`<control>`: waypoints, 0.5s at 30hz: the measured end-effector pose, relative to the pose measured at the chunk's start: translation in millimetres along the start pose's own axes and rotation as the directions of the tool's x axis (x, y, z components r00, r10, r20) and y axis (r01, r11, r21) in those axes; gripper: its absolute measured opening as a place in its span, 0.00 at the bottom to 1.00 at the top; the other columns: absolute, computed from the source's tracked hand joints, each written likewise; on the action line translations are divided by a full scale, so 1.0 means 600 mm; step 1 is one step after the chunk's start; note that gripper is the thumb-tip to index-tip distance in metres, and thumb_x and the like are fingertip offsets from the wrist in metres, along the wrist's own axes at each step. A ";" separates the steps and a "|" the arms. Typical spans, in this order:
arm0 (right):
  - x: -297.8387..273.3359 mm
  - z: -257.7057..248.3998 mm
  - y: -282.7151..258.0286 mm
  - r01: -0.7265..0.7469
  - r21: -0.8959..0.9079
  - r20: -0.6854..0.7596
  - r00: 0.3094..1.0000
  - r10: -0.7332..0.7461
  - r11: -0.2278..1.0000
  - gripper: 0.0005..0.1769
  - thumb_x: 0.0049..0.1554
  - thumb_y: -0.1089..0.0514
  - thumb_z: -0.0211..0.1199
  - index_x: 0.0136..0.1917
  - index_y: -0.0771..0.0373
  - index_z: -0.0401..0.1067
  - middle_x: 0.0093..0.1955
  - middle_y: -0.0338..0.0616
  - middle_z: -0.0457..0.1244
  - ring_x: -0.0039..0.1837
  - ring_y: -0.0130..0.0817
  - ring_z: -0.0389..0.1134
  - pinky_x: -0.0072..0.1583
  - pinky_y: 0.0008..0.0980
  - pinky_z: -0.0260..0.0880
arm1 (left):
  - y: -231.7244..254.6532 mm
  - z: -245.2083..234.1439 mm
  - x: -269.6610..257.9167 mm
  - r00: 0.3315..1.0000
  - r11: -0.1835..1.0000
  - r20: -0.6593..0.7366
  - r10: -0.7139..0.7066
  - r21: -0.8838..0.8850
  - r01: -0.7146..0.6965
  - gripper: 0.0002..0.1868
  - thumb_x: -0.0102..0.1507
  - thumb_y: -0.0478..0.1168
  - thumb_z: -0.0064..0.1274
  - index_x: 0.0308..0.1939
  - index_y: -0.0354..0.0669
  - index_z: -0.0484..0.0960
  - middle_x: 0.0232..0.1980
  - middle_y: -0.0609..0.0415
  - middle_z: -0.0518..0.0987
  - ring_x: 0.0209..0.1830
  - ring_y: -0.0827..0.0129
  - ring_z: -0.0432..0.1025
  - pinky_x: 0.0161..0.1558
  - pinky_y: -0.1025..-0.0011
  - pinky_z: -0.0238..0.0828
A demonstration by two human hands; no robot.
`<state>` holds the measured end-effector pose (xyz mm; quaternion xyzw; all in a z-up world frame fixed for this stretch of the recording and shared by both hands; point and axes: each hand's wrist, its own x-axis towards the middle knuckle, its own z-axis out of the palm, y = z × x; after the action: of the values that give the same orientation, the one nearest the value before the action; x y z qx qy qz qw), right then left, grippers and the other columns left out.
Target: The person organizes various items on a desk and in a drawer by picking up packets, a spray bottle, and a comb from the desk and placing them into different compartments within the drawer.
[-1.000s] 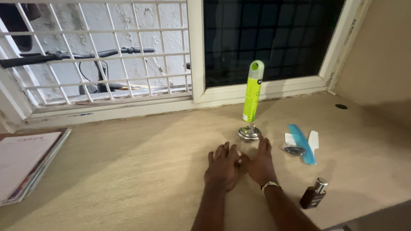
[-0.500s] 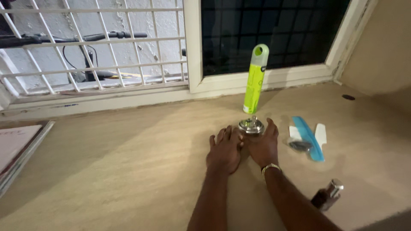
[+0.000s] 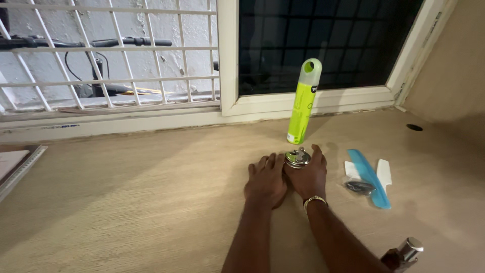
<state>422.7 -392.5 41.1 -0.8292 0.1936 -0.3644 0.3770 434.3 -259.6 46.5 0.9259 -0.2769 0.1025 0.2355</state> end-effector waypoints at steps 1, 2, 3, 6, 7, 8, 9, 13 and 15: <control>0.001 0.003 0.000 0.029 -0.002 -0.021 0.999 -0.029 1.000 0.58 0.41 0.46 0.80 0.76 0.64 0.54 0.72 0.67 0.54 0.72 0.63 0.57 0.69 0.52 0.62 | -0.001 0.001 0.003 1.000 1.000 0.024 -0.001 -0.002 0.001 0.34 0.64 0.43 0.41 0.76 0.51 0.57 0.78 0.54 0.60 0.79 0.61 0.51 0.74 0.45 0.40; 0.004 0.006 0.000 0.058 -0.004 -0.042 0.997 -0.058 0.998 0.56 0.42 0.46 0.79 0.76 0.64 0.56 0.71 0.67 0.56 0.71 0.64 0.58 0.68 0.52 0.63 | -0.002 0.003 0.005 0.999 1.000 0.049 -0.001 -0.003 0.002 0.35 0.63 0.43 0.42 0.76 0.51 0.57 0.78 0.56 0.61 0.79 0.62 0.51 0.74 0.45 0.41; 0.004 0.010 0.001 0.086 -0.004 -0.059 0.995 -0.086 0.996 0.54 0.42 0.46 0.78 0.75 0.64 0.58 0.69 0.68 0.58 0.70 0.64 0.59 0.67 0.52 0.64 | -0.002 0.006 0.007 1.000 1.000 0.031 0.004 -0.013 -0.004 0.33 0.65 0.43 0.41 0.75 0.51 0.58 0.77 0.55 0.62 0.79 0.62 0.52 0.74 0.45 0.42; 0.010 0.011 0.002 0.003 -0.108 0.042 0.999 0.002 0.994 0.39 0.45 0.45 0.76 0.66 0.61 0.71 0.63 0.62 0.65 0.67 0.61 0.65 0.67 0.52 0.67 | -0.006 0.005 0.006 1.000 0.999 -0.001 -0.003 -0.041 0.003 0.28 0.68 0.43 0.38 0.74 0.52 0.62 0.75 0.55 0.66 0.79 0.61 0.53 0.75 0.45 0.44; 0.011 0.009 0.005 0.016 -0.091 0.025 1.000 -0.014 0.996 0.41 0.43 0.46 0.77 0.66 0.63 0.70 0.62 0.63 0.65 0.65 0.61 0.65 0.65 0.52 0.68 | -0.004 0.003 0.005 1.000 0.998 0.005 -0.012 -0.059 0.012 0.28 0.68 0.43 0.38 0.74 0.54 0.63 0.75 0.55 0.67 0.79 0.61 0.53 0.75 0.46 0.44; 0.011 0.009 0.008 0.029 -0.073 0.007 1.000 -0.029 0.997 0.43 0.41 0.46 0.78 0.66 0.64 0.70 0.60 0.64 0.65 0.64 0.61 0.65 0.64 0.51 0.68 | -0.001 0.001 0.002 1.000 0.997 0.011 -0.020 -0.077 0.021 0.28 0.68 0.43 0.38 0.73 0.55 0.63 0.74 0.56 0.68 0.79 0.61 0.53 0.76 0.47 0.44; 0.011 0.007 0.010 0.046 -0.056 -0.011 0.999 -0.047 0.997 0.45 0.39 0.47 0.79 0.66 0.66 0.69 0.59 0.65 0.65 0.63 0.61 0.65 0.62 0.51 0.69 | 0.002 -0.004 -0.002 1.000 0.997 0.001 -0.011 -0.073 0.011 0.28 0.68 0.44 0.39 0.74 0.55 0.63 0.72 0.55 0.70 0.79 0.61 0.54 0.76 0.46 0.45; 0.005 -0.006 0.006 0.056 -0.061 -0.024 0.998 -0.058 0.997 0.52 0.35 0.45 0.81 0.67 0.69 0.68 0.60 0.65 0.65 0.62 0.58 0.67 0.62 0.48 0.70 | 0.016 -0.037 -0.016 0.984 0.974 0.077 -0.162 -0.148 0.172 0.29 0.68 0.48 0.41 0.74 0.66 0.60 0.74 0.56 0.66 0.79 0.48 0.51 0.72 0.44 0.53; -0.003 -0.015 0.002 0.043 -0.049 -0.016 0.999 -0.044 0.998 0.53 0.36 0.43 0.82 0.68 0.70 0.67 0.61 0.65 0.64 0.62 0.58 0.67 0.62 0.48 0.70 | 0.021 -0.048 -0.020 0.972 0.959 0.093 -0.215 -0.170 0.229 0.28 0.68 0.49 0.42 0.74 0.71 0.60 0.75 0.54 0.64 0.77 0.41 0.49 0.70 0.43 0.56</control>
<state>414.7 -396.4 43.6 -0.8391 0.1874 -0.3746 0.3471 415.4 -249.2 72.5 0.9293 -0.1878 0.0162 0.3177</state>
